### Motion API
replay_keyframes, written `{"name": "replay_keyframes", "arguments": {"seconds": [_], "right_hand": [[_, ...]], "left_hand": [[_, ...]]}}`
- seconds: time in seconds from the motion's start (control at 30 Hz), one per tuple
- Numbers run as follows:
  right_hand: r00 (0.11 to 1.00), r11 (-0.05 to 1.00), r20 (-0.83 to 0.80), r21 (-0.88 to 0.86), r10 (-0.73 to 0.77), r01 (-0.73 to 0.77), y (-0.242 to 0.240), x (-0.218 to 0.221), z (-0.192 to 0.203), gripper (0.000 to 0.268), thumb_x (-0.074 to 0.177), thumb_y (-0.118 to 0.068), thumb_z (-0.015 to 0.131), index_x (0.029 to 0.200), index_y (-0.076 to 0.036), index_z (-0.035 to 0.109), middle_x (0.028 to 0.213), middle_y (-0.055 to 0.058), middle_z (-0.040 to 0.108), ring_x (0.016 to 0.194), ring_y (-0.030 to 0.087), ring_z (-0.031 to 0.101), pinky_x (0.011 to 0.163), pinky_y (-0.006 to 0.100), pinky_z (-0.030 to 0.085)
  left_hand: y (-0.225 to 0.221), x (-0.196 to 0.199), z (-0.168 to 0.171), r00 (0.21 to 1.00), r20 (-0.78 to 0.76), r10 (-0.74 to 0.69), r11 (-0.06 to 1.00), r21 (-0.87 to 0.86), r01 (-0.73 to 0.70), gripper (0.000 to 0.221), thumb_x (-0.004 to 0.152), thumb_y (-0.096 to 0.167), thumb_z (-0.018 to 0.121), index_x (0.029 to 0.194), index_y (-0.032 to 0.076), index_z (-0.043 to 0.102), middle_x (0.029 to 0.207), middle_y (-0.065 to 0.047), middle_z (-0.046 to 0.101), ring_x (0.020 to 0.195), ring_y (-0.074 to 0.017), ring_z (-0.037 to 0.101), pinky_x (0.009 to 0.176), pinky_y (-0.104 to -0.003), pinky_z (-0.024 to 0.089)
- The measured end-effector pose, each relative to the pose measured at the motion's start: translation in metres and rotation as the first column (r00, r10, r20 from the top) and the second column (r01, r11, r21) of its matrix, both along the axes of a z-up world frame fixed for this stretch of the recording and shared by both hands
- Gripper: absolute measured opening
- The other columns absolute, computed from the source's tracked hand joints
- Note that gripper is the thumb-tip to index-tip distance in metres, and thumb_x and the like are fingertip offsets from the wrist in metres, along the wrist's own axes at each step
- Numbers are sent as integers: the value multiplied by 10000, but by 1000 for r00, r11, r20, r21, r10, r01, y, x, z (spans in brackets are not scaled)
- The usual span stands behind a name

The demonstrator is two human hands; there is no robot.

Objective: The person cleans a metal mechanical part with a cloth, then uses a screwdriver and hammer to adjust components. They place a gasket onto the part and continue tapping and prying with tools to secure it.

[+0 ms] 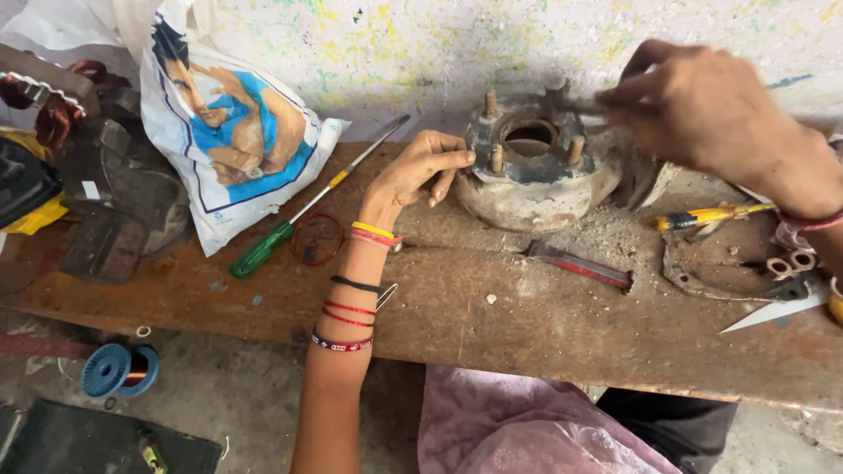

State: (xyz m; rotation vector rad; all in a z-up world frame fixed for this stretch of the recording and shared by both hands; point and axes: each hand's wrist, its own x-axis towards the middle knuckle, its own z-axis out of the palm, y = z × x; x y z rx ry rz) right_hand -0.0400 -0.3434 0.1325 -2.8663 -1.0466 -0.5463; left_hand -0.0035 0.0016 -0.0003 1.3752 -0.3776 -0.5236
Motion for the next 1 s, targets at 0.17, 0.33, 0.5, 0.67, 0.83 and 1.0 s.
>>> {"name": "replay_keyframes", "arguments": {"seconds": [0.17, 0.33, 0.5, 0.67, 0.83, 1.0], "right_hand": [[996, 992, 93, 126, 6, -18, -5, -10, -3, 195, 910, -172, 785, 1089, -104, 816, 1003, 85, 735, 621, 240, 669, 591, 354, 550], [999, 985, 36, 172, -21, 14, -16, -21, -10, 261, 886, -180, 822, 1135, -100, 810, 1032, 109, 733, 684, 255, 703, 635, 367, 565], [979, 918, -112, 344, -169, 198, -75, -28, -41, 357, 899, -199, 824, 1195, -13, 754, 1100, 210, 726, 779, 276, 733, 627, 377, 612], [608, 660, -706, 265, -363, 702, -139, -40, -99, 548, 825, -159, 893, 1332, -55, 712, 917, 217, 795, 690, 284, 772, 633, 421, 628], [784, 805, -527, 279, -327, 523, -149, -74, -135, 410, 772, -191, 877, 1160, -78, 805, 889, 103, 781, 663, 199, 751, 611, 327, 635], [940, 889, -270, 348, -211, 299, -120, -88, -131, 339, 726, -270, 851, 1017, -102, 802, 898, 61, 776, 709, 159, 744, 635, 304, 591]], "left_hand": [[2, 3, 2, 999, 31, -12, 1000, -1, 12, 222, 976, 167, 711, 826, 20, 640, 502, -34, 572, 357, -102, 509, 335, -265, 393], [1, 3, -1, 999, 45, 2, 1000, -13, -2, 232, 994, 188, 721, 846, 26, 646, 535, -38, 567, 387, -107, 513, 347, -273, 391], [3, 5, -10, 976, 51, 210, 978, -32, -208, 346, 1018, 306, 663, 795, 43, 645, 495, -14, 561, 361, -103, 505, 339, -258, 369], [-14, 12, -7, 580, 314, 752, 635, -108, -765, 182, 900, 218, 757, 911, 48, 692, 619, -26, 592, 442, -104, 497, 390, -263, 343], [-24, 3, -5, 26, 784, 620, 356, -252, -900, 462, 690, 159, 727, 1115, 22, 609, 887, -82, 679, 620, -195, 613, 571, -325, 479], [-21, 4, -13, 292, 840, 457, 256, 190, -948, 236, 940, 200, 815, 920, -16, 722, 827, -173, 700, 721, -283, 624, 714, -374, 494]]}}
